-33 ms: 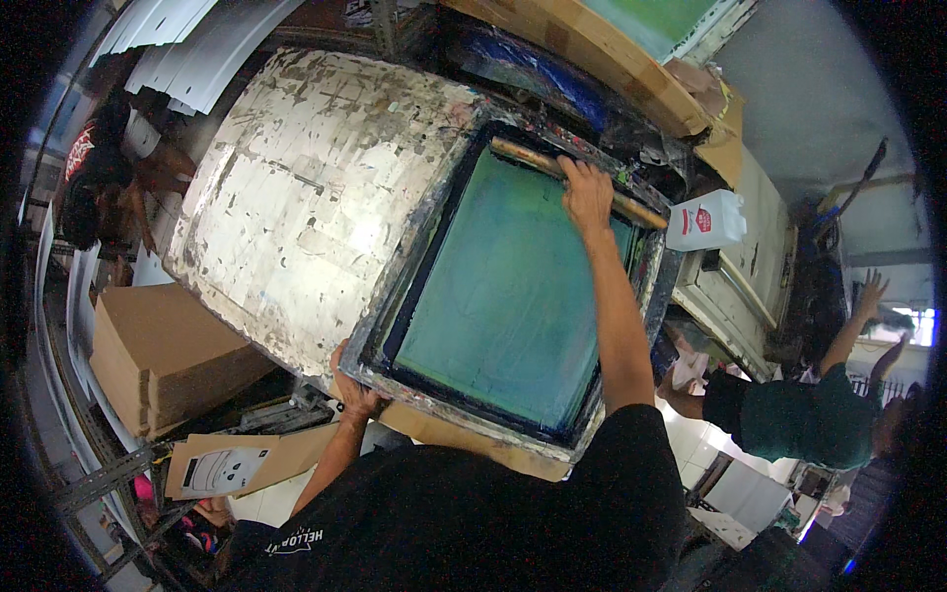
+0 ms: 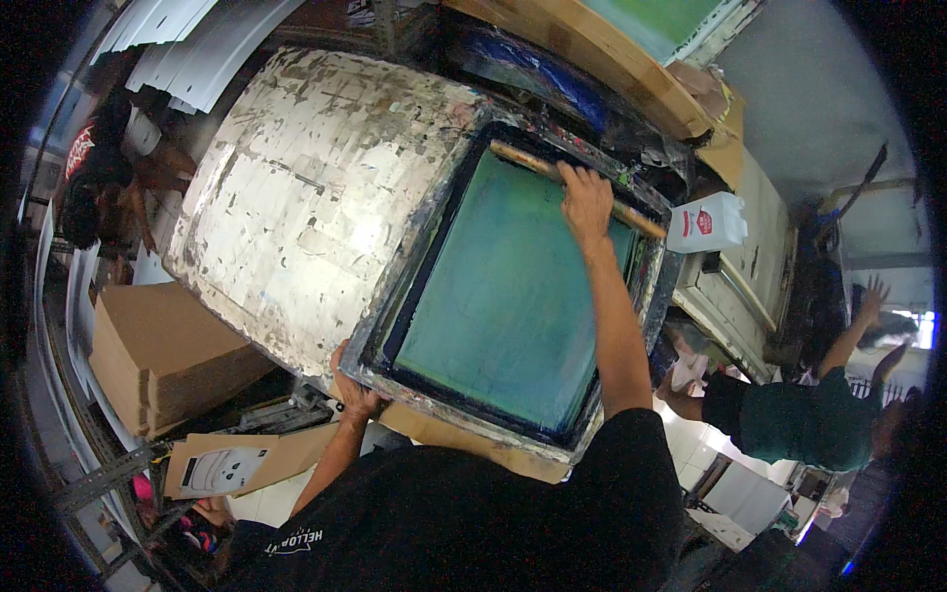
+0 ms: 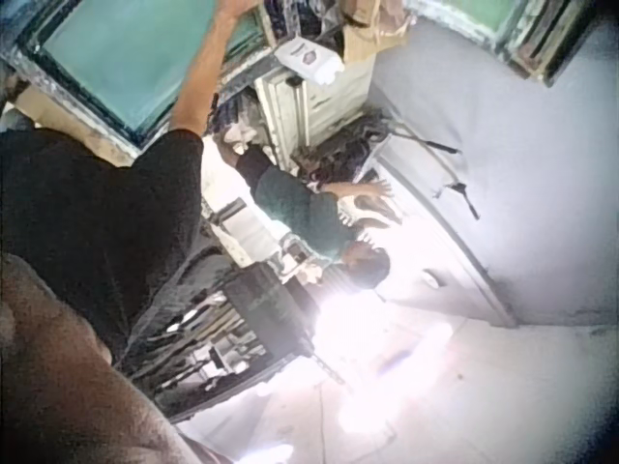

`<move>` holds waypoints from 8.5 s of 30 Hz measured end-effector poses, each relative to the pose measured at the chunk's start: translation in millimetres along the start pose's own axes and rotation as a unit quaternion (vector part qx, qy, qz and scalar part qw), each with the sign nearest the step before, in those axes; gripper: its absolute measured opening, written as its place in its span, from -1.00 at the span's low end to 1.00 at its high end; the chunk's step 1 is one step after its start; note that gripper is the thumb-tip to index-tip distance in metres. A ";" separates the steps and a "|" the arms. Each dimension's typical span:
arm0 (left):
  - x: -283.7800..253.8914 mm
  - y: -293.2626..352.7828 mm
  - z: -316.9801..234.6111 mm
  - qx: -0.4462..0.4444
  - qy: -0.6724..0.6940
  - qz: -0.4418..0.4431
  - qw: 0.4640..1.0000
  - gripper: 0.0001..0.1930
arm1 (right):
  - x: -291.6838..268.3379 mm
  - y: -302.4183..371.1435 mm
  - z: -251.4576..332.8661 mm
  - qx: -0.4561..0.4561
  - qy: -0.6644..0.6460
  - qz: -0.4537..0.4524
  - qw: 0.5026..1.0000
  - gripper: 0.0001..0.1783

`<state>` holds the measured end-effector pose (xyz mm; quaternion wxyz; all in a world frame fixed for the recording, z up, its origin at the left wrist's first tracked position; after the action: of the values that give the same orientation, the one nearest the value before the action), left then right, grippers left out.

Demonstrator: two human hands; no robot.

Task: The person performs screen printing by placing white sheets on a table, aligning a screen frame, and using a squeegee to pull blue ink across the mesh. After each print, the person lifts the screen to reveal a blue graphic, removes the sheet, and repeats the process. The person also sprays the screen with a liquid and wipes it with a squeegee.

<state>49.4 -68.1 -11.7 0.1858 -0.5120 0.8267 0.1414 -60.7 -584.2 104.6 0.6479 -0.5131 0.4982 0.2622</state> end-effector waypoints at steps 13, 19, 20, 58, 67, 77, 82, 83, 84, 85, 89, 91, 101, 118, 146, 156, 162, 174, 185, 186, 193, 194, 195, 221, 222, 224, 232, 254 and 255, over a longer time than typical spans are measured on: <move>4.4 1.7 7.0 0.017 -0.048 0.042 0.998 0.21 | 8.7 20.2 31.9 -0.053 0.032 -0.054 0.997 -0.37; 0.6 -5.9 -9.6 0.014 0.005 0.007 1.000 0.26 | 18.1 1.0 -37.0 0.006 0.046 -0.023 0.999 -0.37; 2.2 -6.0 -10.5 0.011 0.012 0.008 1.000 0.26 | 16.0 0.3 -33.9 0.002 0.037 -0.017 0.999 -0.36; -1.2 -4.0 -11.2 -0.006 -0.025 0.007 1.000 0.28 | -2.6 26.7 28.2 -0.011 0.031 -0.030 0.999 -0.45; -1.7 -2.8 -6.4 0.001 -0.017 0.012 1.000 0.31 | 4.7 -0.5 -31.9 0.003 0.016 -0.043 0.999 -0.40; -3.9 -2.6 -6.5 -0.002 0.001 -0.003 1.000 0.25 | 4.9 24.1 21.3 -0.025 0.042 -0.027 0.998 -0.36; -0.8 -3.3 -11.6 0.027 -0.054 0.015 0.998 0.15 | -13.2 8.8 14.0 -0.004 0.005 -0.022 1.000 -0.40; 0.9 -0.6 -10.0 0.030 -0.065 0.037 0.997 0.12 | -12.7 17.0 26.6 0.008 0.007 0.002 1.000 -0.41; -0.4 -1.5 -11.1 0.026 -0.046 0.027 0.998 0.17 | -9.0 25.7 35.8 -0.002 0.023 -0.005 1.000 -0.41; -0.2 -2.4 -12.1 0.020 -0.027 0.016 0.999 0.23 | 1.9 36.4 43.4 -0.013 0.039 -0.012 0.999 -0.41; -0.6 0.7 -0.3 0.010 0.014 -0.007 1.000 0.29 | 3.5 10.1 3.8 0.008 0.016 -0.014 1.000 -0.40; 2.3 -4.7 -8.5 0.021 -0.002 0.003 1.000 0.28 | 4.2 -0.9 -19.6 0.025 0.008 -0.012 1.000 -0.40; -0.2 1.4 1.4 -0.001 0.003 -0.015 1.000 0.28 | 0.0 38.2 38.0 -0.023 0.051 -0.050 0.997 -0.34; -0.1 -7.3 -9.8 0.013 -0.001 -0.002 1.000 0.28 | 9.9 0.7 -33.2 0.015 0.010 -0.049 0.999 -0.38; -9.0 -6.7 -31.4 0.044 -0.056 0.043 0.997 0.34 | 74.1 18.9 -106.0 -0.022 -0.040 0.057 0.997 -0.41; -16.8 -2.0 -51.7 0.034 -0.068 0.026 0.997 0.31 | 63.3 -10.3 -70.0 -0.034 0.072 0.077 0.994 -0.21; -21.5 -1.4 -55.1 0.069 -0.070 -0.002 0.995 0.24 | 87.6 -9.3 -109.3 -0.037 0.071 0.057 0.995 -0.29; -25.3 3.7 -60.5 0.079 -0.061 -0.008 0.995 0.25 | 63.5 -12.6 -112.6 -0.019 0.004 0.067 0.998 -0.24; -4.7 -5.7 -14.9 0.001 -0.060 0.022 0.998 0.26 | 10.0 -26.8 -29.0 0.100 -0.011 0.051 0.994 -0.54; -5.6 -10.7 -24.9 0.003 -0.078 0.027 0.997 0.30 | -1.1 -26.6 -23.7 0.055 -0.031 0.006 0.998 -0.54; -9.6 -8.7 -37.4 0.010 -0.052 -0.007 0.999 0.37 | 6.6 -23.5 -35.2 0.094 -0.026 0.036 0.995 -0.52; -9.8 -8.5 -38.5 0.005 -0.052 -0.005 0.999 0.36 | 9.2 -23.0 -33.5 0.091 -0.030 0.036 0.995 -0.53; -10.4 -8.6 -38.1 0.001 -0.052 -0.003 0.999 0.36 | 12.9 -20.6 -34.5 0.074 -0.022 0.026 0.997 -0.53; -29.9 -12.6 -119.0 0.113 0.014 -0.007 0.993 0.26 | -209.8 128.6 256.5 0.105 -0.125 0.092 0.982 -0.55; -35.9 -12.8 -133.9 0.120 0.030 -0.020 0.992 0.23 | -225.7 133.4 264.2 0.043 -0.086 0.063 0.993 -0.56; -51.3 -8.8 -168.7 0.194 0.058 -0.084 0.976 0.20 | -254.3 126.6 281.2 0.027 -0.099 0.041 0.994 -0.60; -55.2 -43.5 -248.1 0.163 0.141 0.044 0.976 0.18 | -302.7 92.6 229.4 0.011 0.107 -0.007 0.994 -0.30; -612.0 137.3 362.9 -0.426 -0.389 -0.250 0.778 -0.23 | -358.0 25.3 147.4 -0.035 0.041 -0.120 0.991 -0.24; -609.5 140.0 393.5 -0.440 -0.396 -0.199 0.781 -0.21 | -358.8 25.8 145.9 -0.032 0.034 -0.121 0.992 -0.24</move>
<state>235.4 643.6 -80.7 0.2754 -0.5903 0.4079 0.6398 -159.1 -378.9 419.0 0.6406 -0.5988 0.4458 0.1797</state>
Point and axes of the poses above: each hand's wrist, its own y-axis away from the middle knuckle, its own x-axis out of the palm, z = x × y, the point moved 10 cm from there along -y, towards the middle knuckle, and after that the axes turned 12 degrees about -x, right-handed, at the moved point
